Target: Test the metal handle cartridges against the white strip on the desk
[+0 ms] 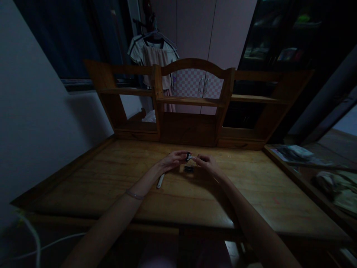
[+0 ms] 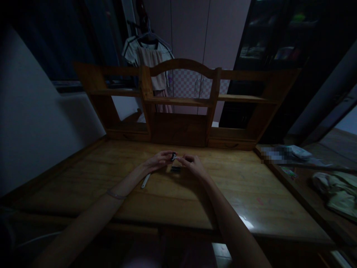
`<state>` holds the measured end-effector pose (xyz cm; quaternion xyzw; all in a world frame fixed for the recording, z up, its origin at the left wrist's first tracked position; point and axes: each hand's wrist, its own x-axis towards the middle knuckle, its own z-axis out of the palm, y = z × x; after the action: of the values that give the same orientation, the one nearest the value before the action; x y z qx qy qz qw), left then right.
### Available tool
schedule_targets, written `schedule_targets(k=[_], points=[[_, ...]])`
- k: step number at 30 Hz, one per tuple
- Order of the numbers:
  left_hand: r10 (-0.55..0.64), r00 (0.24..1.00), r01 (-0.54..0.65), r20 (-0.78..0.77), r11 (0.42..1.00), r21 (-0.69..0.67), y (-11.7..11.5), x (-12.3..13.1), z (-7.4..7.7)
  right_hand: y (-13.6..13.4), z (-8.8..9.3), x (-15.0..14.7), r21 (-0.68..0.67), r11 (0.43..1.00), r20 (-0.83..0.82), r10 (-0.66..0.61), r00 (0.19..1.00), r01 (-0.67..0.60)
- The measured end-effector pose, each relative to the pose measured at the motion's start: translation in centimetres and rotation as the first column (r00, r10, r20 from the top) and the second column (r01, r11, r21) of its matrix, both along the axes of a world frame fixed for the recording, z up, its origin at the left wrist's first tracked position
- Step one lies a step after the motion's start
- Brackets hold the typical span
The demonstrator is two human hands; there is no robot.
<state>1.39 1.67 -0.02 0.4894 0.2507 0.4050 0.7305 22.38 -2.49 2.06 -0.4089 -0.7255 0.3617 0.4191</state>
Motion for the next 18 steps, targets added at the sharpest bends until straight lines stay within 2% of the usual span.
schedule_targets(k=[9, 18], points=[[0.010, 1.000, -0.009, -0.018, 0.998, 0.055, 0.24, -0.19, -0.14, 0.30, -0.50, -0.12, 0.019, 1.000, 0.015, -0.006, 1.000, 0.006], [0.019, 0.998, -0.015, -0.068, 0.998, 0.061, 0.56, -0.46, -0.57, 0.51, -0.62, 0.05, -0.047, 0.999, 0.028, 0.020, 0.999, -0.019]])
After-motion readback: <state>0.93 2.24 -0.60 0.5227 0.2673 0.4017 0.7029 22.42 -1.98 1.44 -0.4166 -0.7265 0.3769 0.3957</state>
